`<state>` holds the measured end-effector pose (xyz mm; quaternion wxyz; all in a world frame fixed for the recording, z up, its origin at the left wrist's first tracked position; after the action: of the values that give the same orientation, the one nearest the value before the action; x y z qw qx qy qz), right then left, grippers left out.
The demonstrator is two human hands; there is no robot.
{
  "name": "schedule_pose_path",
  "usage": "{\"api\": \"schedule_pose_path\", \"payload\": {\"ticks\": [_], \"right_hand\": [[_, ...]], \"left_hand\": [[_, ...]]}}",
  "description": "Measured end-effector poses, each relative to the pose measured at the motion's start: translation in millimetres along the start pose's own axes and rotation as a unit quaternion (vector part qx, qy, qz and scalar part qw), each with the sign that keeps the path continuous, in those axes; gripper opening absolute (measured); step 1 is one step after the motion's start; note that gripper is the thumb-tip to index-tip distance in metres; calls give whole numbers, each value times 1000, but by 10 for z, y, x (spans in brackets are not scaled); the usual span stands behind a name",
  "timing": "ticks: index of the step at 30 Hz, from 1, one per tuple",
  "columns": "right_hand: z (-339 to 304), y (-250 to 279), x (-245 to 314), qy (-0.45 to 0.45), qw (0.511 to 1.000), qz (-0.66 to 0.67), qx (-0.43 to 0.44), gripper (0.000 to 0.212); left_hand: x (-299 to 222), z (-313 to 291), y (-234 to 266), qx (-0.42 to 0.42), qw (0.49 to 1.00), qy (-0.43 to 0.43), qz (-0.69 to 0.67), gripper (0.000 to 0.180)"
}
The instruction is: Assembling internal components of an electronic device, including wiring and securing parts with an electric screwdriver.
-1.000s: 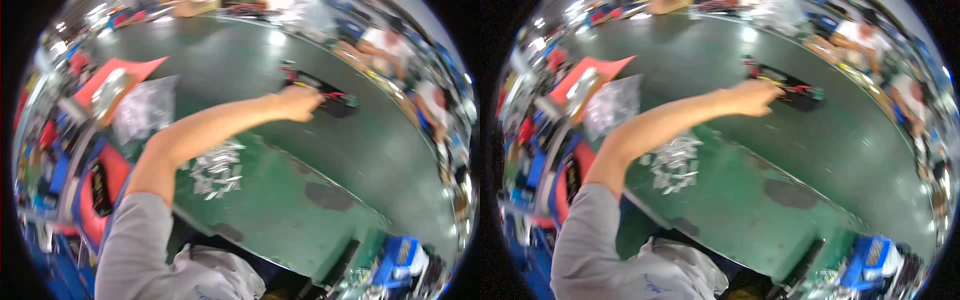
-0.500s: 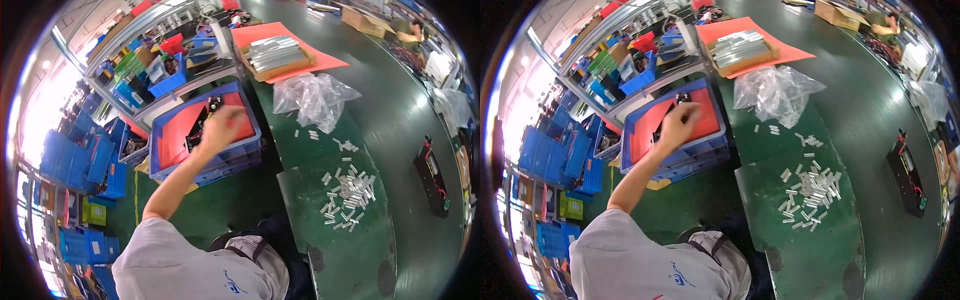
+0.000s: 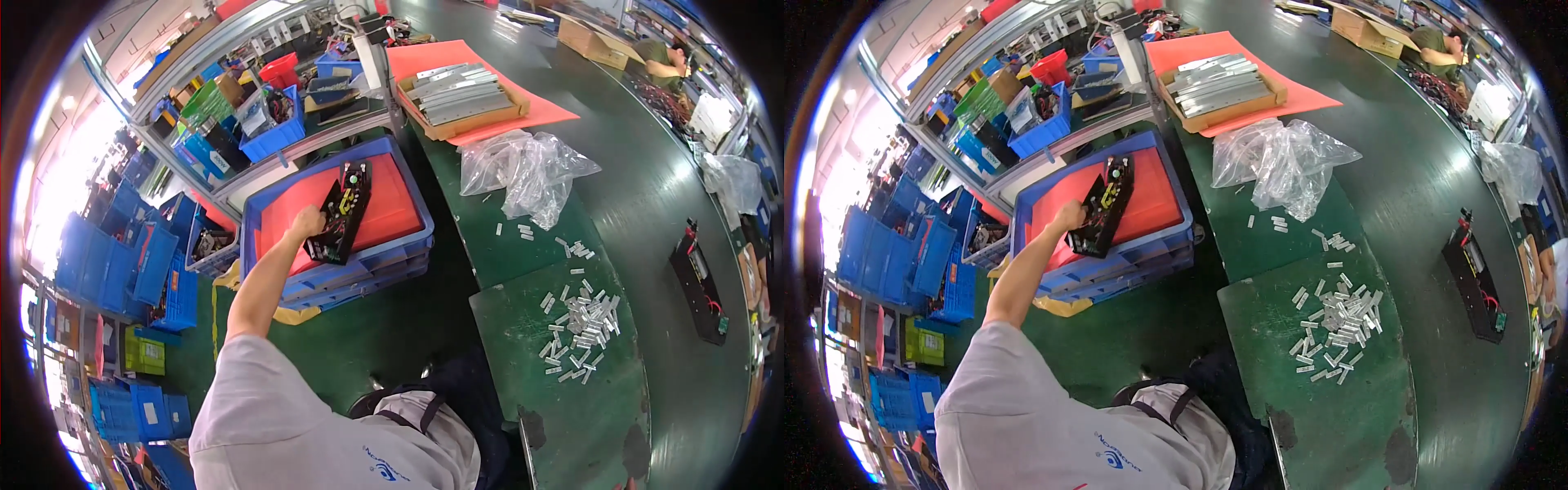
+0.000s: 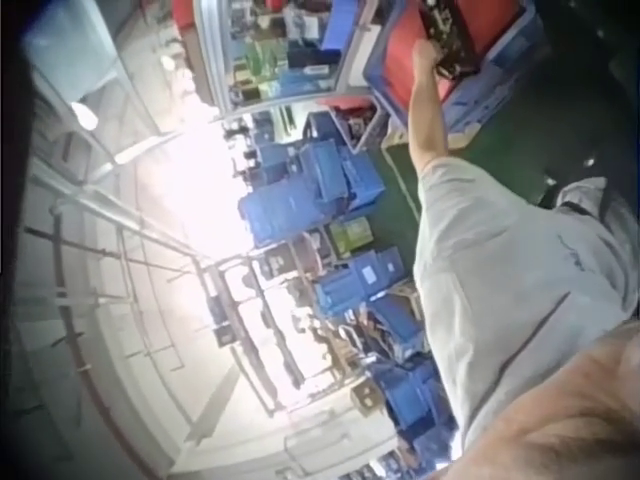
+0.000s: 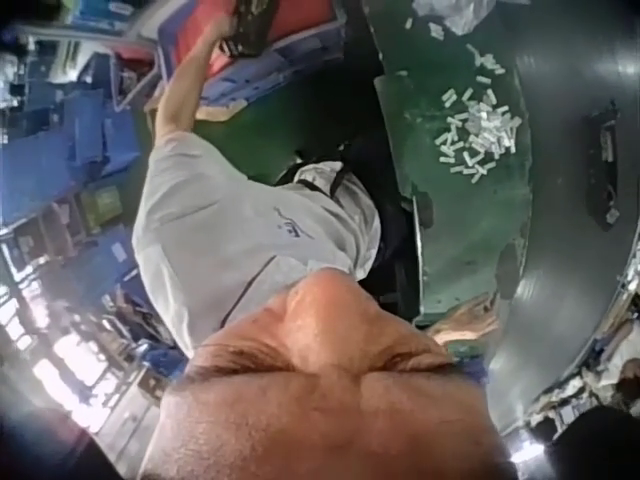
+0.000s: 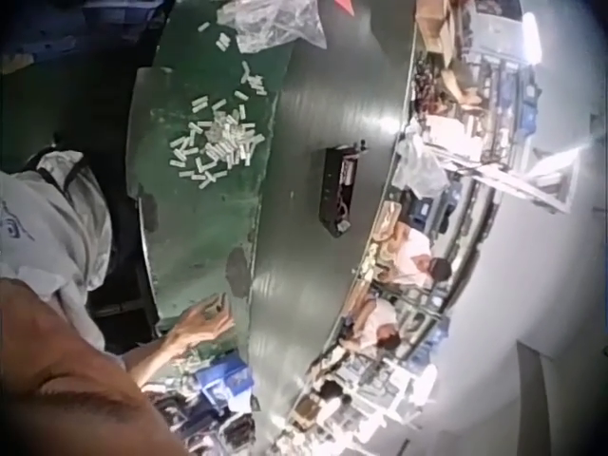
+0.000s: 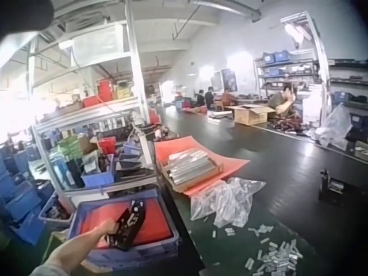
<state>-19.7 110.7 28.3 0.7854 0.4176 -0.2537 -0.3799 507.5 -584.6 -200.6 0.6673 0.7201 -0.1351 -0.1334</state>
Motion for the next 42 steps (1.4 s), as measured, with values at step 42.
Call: {"api": "schedule_pose_path", "payload": {"ticks": [42], "right_hand": [[-834,-452,-1181,-470,844,260,0,44]], "left_hand": [[-7570,-2670,1407,159,664,-731,-12,36]]}}
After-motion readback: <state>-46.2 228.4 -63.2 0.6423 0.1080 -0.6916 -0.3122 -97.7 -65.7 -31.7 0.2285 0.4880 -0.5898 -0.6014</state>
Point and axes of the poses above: each hand's wrist, its own z-axis towards the middle knuckle, its own y-axis out of the back of the hand, x = y × z, the point moved 6 cm from there along z, towards the middle knuckle, and after that the axes turned 6 degrees about -y, right-handed, at the moved point
